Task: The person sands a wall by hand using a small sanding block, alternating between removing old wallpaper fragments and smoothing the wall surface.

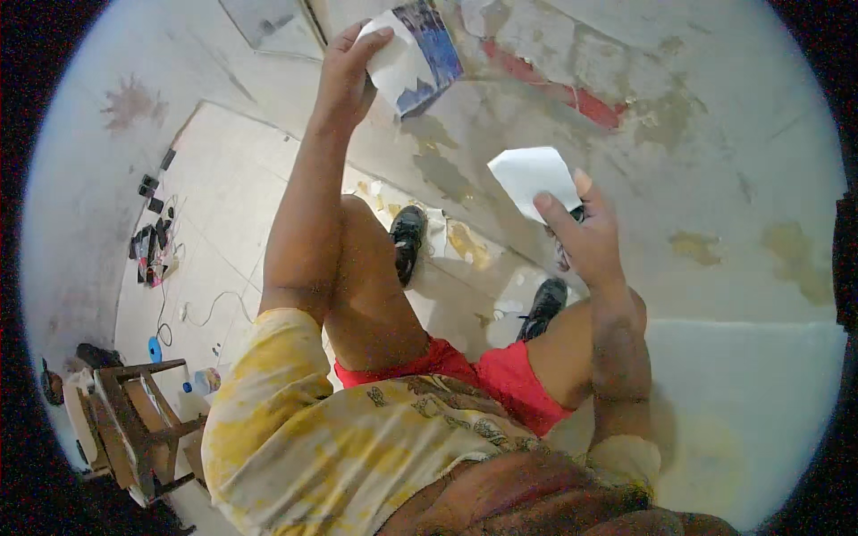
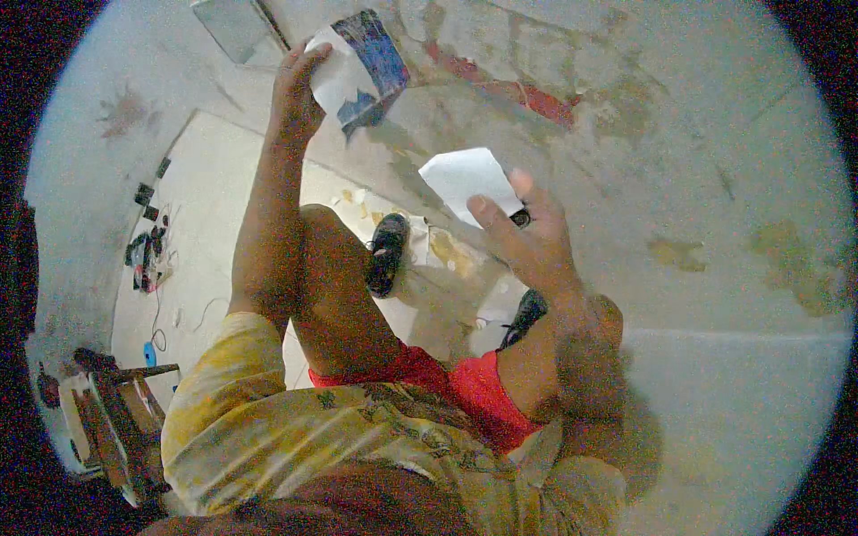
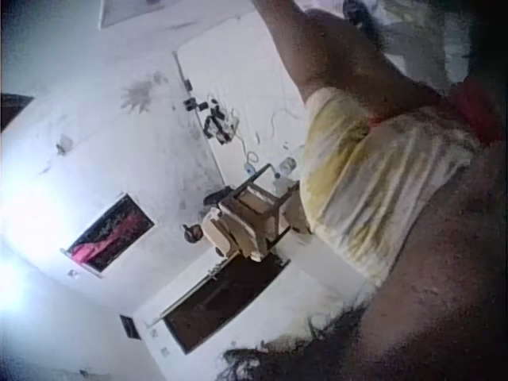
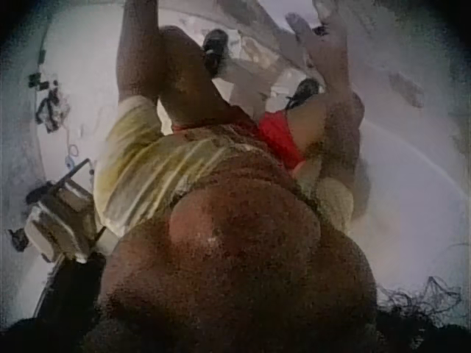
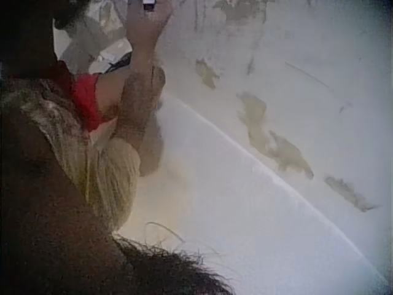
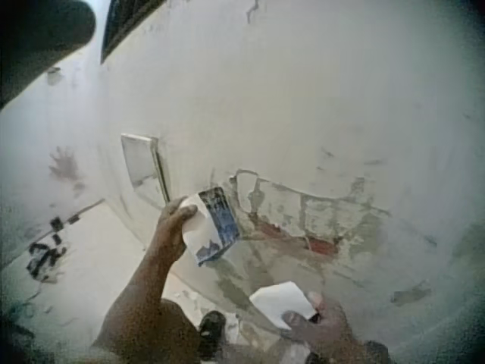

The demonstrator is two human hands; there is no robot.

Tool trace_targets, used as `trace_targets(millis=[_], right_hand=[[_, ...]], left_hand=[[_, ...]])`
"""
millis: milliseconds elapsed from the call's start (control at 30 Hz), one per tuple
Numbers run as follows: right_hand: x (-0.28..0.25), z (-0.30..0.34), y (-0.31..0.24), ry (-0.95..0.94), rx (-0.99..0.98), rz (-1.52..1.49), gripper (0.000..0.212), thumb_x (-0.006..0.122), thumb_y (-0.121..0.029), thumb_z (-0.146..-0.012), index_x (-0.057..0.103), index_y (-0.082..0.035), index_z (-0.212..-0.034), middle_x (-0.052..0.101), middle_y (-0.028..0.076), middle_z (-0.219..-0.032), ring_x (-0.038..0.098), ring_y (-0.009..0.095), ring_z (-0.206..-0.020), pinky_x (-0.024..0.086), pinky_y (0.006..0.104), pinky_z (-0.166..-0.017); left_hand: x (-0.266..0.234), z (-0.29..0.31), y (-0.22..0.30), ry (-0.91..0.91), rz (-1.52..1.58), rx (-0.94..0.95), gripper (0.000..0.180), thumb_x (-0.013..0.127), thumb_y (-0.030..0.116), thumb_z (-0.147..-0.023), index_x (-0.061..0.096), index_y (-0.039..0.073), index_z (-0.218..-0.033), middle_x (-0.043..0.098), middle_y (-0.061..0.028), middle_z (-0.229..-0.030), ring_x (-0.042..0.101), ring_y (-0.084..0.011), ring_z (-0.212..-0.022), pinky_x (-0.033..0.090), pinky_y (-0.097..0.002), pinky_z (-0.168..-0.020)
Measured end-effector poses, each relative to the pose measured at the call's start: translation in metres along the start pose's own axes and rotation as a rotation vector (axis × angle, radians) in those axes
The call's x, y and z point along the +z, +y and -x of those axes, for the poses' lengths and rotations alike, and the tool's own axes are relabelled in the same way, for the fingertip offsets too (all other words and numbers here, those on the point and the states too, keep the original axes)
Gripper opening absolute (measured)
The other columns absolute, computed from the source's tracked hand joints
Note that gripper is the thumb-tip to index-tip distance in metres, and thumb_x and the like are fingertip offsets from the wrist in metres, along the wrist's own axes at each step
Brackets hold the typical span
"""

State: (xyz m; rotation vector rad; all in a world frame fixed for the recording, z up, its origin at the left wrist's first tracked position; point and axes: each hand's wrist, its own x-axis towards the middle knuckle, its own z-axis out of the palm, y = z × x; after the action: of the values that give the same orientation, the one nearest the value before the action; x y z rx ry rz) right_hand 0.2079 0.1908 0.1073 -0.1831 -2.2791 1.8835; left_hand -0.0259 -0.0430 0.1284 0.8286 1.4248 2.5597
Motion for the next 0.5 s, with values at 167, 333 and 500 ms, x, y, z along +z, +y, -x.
trace_targets(millis=[167, 333, 500], right_hand=[[-0.001, -0.008, 0.003, 0.059, -0.090, 0.008, 0.030, 0.070, -0.025, -0.087, 0.066, -0.001, -0.105, 0.068, 0.005, -0.092, 0.062, 0.010, -0.079, 0.050, 0.0272, -0.069], [-0.011, -0.017, 0.012, 0.098, -0.039, -0.191, 0.026, 0.069, -0.026, -0.088, 0.066, -0.004, -0.100, 0.067, 0.002, -0.085, 0.059, 0.007, -0.070, 0.047, 0.0236, -0.061], [-0.009, -0.022, 0.022, 0.068, -0.017, -0.283, 0.020, 0.069, -0.023, -0.087, 0.065, -0.006, -0.097, 0.065, 0.001, -0.080, 0.056, 0.007, -0.065, 0.046, 0.0226, -0.057]], left_hand=[[-0.003, 0.003, -0.009, -0.245, -0.365, 0.009, 0.032, 0.069, 0.007, -0.081, 0.058, 0.007, -0.111, 0.062, -0.0043, -0.100, 0.060, -0.0144, -0.094, 0.050, -0.0276, -0.083], [0.039, 0.031, -0.070, -0.905, -0.861, -0.035, 0.027, 0.066, 0.017, -0.086, 0.059, 0.005, -0.110, 0.064, -0.0093, -0.101, 0.061, -0.0252, -0.094, 0.048, -0.0372, -0.084], [0.081, 0.096, -0.127, -1.297, -1.123, -0.297, 0.025, 0.060, 0.017, -0.087, 0.059, 0.005, -0.109, 0.065, -0.0188, -0.101, 0.062, -0.0377, -0.095, 0.048, -0.0466, -0.081]])
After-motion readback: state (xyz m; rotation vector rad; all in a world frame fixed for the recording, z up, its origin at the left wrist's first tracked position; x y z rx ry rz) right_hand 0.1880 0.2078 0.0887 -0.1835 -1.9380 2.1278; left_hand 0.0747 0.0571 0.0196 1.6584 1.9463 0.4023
